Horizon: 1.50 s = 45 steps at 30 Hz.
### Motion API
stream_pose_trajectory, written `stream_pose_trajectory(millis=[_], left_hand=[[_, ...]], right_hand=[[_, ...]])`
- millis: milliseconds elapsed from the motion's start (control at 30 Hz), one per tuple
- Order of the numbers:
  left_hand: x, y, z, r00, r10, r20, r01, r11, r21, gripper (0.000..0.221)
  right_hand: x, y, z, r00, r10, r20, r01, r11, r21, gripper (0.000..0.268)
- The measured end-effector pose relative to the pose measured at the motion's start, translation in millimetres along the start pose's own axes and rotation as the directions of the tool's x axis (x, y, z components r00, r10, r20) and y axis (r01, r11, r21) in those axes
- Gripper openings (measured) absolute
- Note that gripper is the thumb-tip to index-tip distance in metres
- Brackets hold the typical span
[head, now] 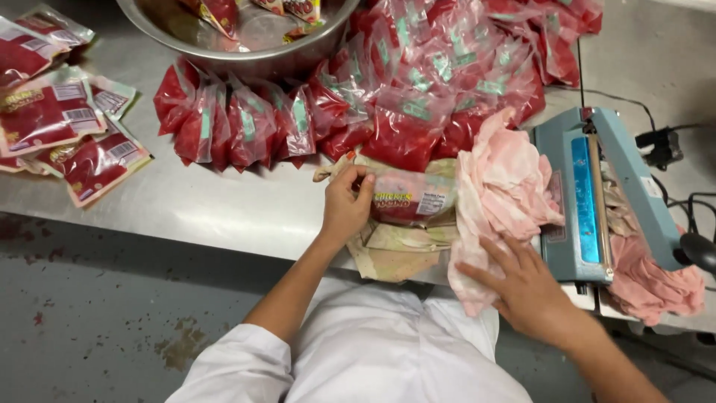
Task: Using a manual heat sealer to close plastic food packets on a production table.
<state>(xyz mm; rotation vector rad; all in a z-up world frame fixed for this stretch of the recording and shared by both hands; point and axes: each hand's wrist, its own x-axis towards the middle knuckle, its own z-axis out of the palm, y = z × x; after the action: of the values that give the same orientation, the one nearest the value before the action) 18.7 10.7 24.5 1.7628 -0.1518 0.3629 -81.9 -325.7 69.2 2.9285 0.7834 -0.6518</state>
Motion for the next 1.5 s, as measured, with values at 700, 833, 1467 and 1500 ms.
stream_pose_trajectory(millis=[700, 833, 1467, 1500], left_hand=[[-3, 35, -13, 0.988, 0.149, -0.043, -0.153, 0.984, -0.092, 0.006], [-9, 6, -9, 0.972, 0.23, -0.057, -0.236, 0.962, -0.14, 0.01], [-14, 15, 5, 0.869, 0.457, -0.191, -0.435, 0.889, 0.144, 0.011], [-14, 19, 5, 0.873, 0.453, -0.184, -0.431, 0.89, 0.145, 0.01]], right_hand=[[157, -91, -94, 0.69, -0.111, -0.715, 0.443, 0.846, 0.296, 0.078], [157, -91, -102, 0.79, -0.27, -0.55, 0.283, 0.957, -0.064, 0.104], [175, -10, -64, 0.74, -0.456, -0.494, 0.121, 0.814, -0.569, 0.013], [169, -9, -67, 0.775, -0.421, -0.471, 0.113, 0.826, -0.552, 0.015]])
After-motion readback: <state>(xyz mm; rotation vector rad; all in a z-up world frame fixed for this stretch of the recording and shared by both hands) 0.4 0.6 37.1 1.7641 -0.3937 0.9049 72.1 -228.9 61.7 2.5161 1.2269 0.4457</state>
